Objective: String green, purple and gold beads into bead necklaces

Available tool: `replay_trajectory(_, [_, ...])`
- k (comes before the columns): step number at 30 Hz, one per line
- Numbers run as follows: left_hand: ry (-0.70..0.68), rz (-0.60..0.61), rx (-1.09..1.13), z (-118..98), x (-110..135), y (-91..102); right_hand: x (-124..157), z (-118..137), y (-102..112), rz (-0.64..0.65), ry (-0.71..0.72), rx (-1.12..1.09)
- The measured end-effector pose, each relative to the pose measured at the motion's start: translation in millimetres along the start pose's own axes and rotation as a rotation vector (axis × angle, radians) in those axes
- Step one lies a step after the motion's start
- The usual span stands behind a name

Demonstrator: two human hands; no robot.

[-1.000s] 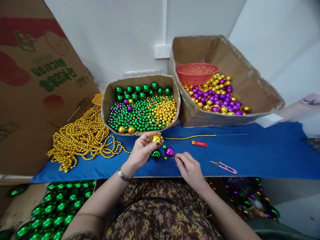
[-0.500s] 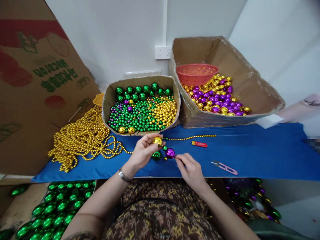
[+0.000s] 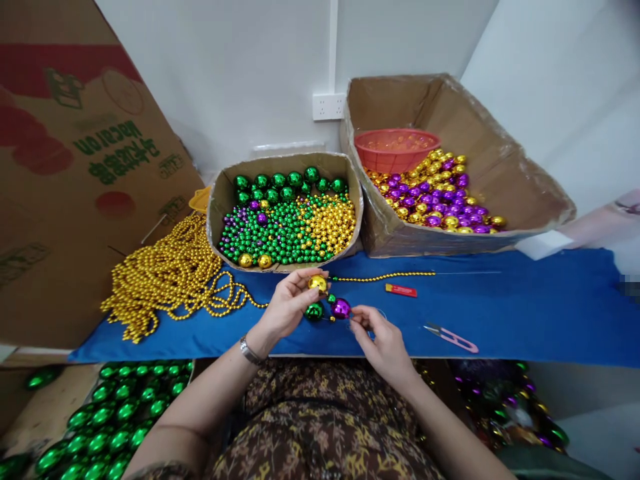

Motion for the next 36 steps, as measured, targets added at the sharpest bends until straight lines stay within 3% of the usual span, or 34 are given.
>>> replay_trajectory(4, [0.0,0.005,-0.06,1.4,0.8,-2.7,3.4,-10.4,-9.0,0.06,-0.117,-0.129])
replay_trajectory(8, [-0.035,0.102,-0.123,-4.4,2.4,-5.2,5.1,-16.4,-16.9,0.042,-0.174,-0.279])
replay_trajectory(10, [-0.081,0.139,-0.185,-12.7,-1.8,-1.4,5.1,-16.9,-16.8,0.015,-0.193,-0.311])
replay_trajectory(12, [-0.186,0.097,-0.322,-26.1,-13.8,8.9,4.6,-16.7,-14.3,-0.001,-0.216,-0.321])
replay_trajectory(15, [-0.463,-0.107,-0.706,-55.0,-46.8,35.9,3.7,-17.0,-9.2,-0.028,-0.248,-0.321])
replay_trajectory(17, [-0.611,-0.251,-1.08,-74.7,-73.7,56.5,3.0,-17.5,-6.7,-0.053,-0.265,-0.316])
replay_trajectory(20, [-0.577,-0.34,-1.643,-93.0,-108.6,81.4,2.0,-17.6,-5.8,-0.083,-0.266,-0.308])
replay_trajectory(23, [-0.47,-0.33,-1.857,-95.5,-128.0,94.0,0.8,-17.0,-7.0,-0.084,-0.24,-0.304])
replay_trajectory(30, [-0.493,-0.328,-1.767,-89.3,-127.8,91.5,-0.3,-16.3,-6.6,-0.054,-0.175,-0.241])
replay_trajectory(33, [-0.468,-0.297,-1.191,-84.8,-108.5,75.3,-0.6,-13.8,-5.6,-0.041,-0.148,-0.207])
replay_trajectory(36, [-0.238,-0.185,-0.505,-72.1,-80.8,51.1,-1.3,-10.2,-5.5,-0.032,-0.122,-0.176])
Point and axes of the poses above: each hand's wrist, its own x-axis away from the middle knuckle, its own y-axis out of the back of the hand, z = x × y, the point moved 1 cm from there along -x, towards the middle knuckle, and after that the axes turned 15 degrees about -z, right-handed, at the moved point
